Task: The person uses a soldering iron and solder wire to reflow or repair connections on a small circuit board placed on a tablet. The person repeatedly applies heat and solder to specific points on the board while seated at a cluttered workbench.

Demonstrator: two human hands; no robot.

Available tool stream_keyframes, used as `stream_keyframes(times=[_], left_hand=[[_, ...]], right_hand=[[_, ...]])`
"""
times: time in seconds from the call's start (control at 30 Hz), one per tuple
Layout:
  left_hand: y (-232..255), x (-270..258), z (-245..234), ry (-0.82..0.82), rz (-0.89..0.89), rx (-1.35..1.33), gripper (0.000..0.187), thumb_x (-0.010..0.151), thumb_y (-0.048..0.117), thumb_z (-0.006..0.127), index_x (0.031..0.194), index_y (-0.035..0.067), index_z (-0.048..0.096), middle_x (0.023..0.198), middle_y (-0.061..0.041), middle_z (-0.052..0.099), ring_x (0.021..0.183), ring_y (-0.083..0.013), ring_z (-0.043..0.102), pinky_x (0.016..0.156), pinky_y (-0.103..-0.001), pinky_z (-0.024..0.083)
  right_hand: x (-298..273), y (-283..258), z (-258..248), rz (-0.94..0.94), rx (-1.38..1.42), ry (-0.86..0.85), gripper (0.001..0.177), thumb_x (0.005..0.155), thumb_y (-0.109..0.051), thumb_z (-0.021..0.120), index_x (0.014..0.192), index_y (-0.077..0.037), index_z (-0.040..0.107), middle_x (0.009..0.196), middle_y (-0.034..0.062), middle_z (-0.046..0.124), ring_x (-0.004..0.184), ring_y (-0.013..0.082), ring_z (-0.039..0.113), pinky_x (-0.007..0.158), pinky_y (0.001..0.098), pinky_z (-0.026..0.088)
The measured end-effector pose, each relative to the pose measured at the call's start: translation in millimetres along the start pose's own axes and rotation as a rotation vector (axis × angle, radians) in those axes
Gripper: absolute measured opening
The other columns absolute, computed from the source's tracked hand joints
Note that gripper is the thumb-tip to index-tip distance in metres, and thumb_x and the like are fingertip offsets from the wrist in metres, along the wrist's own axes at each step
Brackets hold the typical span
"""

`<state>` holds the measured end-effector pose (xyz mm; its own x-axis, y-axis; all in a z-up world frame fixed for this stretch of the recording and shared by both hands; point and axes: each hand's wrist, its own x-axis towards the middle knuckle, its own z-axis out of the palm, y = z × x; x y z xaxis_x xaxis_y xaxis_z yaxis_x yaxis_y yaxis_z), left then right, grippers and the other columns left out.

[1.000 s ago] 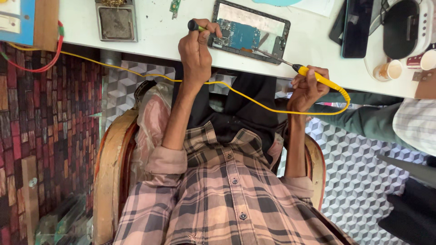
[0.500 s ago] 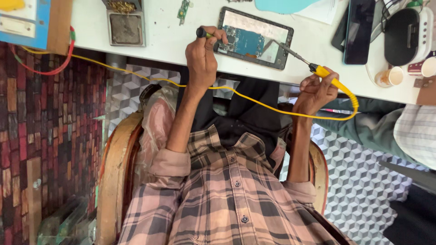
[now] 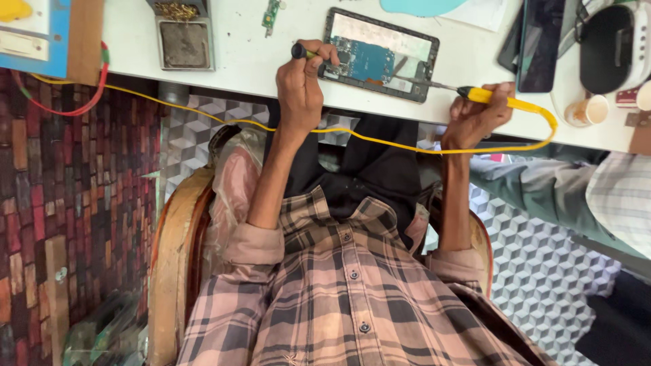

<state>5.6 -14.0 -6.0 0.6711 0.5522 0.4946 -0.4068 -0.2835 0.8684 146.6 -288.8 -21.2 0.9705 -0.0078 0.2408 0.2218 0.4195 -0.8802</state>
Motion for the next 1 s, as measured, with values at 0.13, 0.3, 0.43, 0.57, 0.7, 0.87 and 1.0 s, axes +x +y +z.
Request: stream_keyframes(times=[0.13,0.3,0.43,0.57,0.7,0.87,1.0], left_hand=[[0.9,-0.6,-1.5,-0.005,-0.043,-0.026,0.032,0.119,0.025,0.038,0.109,0.000,0.055,0.096,-0.013,0.071,0.089,-0.0212,0.070,0.086,-0.033,0.058],[-3.4,-0.3,-0.9,-0.007,-0.033,-0.014,0.040,0.118,0.033,0.037,0.110,-0.002,0.054,0.096,-0.014,0.070,0.090,-0.0218,0.070,0.086,-0.034,0.058],[-6.4,0.9,-0.6,-0.012,0.015,-0.030,0.043,0.119,0.037,0.035,0.106,0.000,0.054,0.095,-0.014,0.069,0.088,-0.0215,0.071,0.084,-0.035,0.060],[-6.3,0.6,-0.1,-0.012,0.011,-0.023,0.043,0.119,0.036,0.035,0.106,0.000,0.054,0.094,-0.014,0.069,0.088,-0.0216,0.072,0.083,-0.035,0.060],[-5.8,-1.0,0.5,0.001,-0.011,0.001,0.043,0.118,0.036,0.035,0.106,0.000,0.055,0.094,-0.013,0.070,0.088,-0.0209,0.073,0.082,-0.034,0.060],[-3.2,0.9,1.5,0.003,0.011,0.000,0.041,0.119,0.035,0.036,0.105,0.000,0.054,0.094,-0.014,0.070,0.086,-0.0213,0.071,0.081,-0.034,0.059],[-1.6,2.2,-0.5,0.012,0.010,0.010,0.040,0.118,0.034,0.037,0.105,0.000,0.055,0.093,-0.014,0.070,0.086,-0.0219,0.072,0.081,-0.034,0.058]], right_hand=[[-0.1,4.6,-1.6,0.017,0.021,0.088,0.029,0.110,-0.028,0.053,0.093,-0.005,0.048,0.063,0.0043,0.043,0.046,0.0125,0.037,0.040,0.0304,0.034],[-0.1,9.9,-5.7,-0.028,0.030,0.084,0.031,0.112,-0.026,0.054,0.094,-0.002,0.048,0.061,0.0045,0.041,0.044,0.0146,0.036,0.039,0.0333,0.035],[-2.0,10.0,-5.2,-0.041,-0.016,0.048,0.029,0.111,-0.026,0.054,0.094,-0.004,0.046,0.059,0.0076,0.045,0.040,0.0148,0.036,0.037,0.0327,0.036],[-1.5,8.2,-2.7,-0.038,-0.022,0.049,0.029,0.110,-0.026,0.054,0.094,-0.004,0.046,0.059,0.0087,0.046,0.040,0.0154,0.037,0.036,0.0322,0.037],[-3.3,7.4,-2.8,-0.053,-0.085,0.019,0.031,0.112,-0.027,0.054,0.094,-0.003,0.047,0.056,0.0055,0.042,0.039,0.0149,0.037,0.037,0.0315,0.037],[-3.0,9.3,-4.8,-0.053,-0.084,0.045,0.030,0.112,-0.026,0.055,0.094,-0.003,0.047,0.059,0.0062,0.042,0.040,0.0151,0.036,0.040,0.0337,0.039],[-1.4,13.5,-5.3,-0.062,-0.081,0.074,0.029,0.110,-0.026,0.055,0.093,-0.003,0.047,0.057,0.0074,0.044,0.039,0.0144,0.036,0.035,0.0297,0.035]])
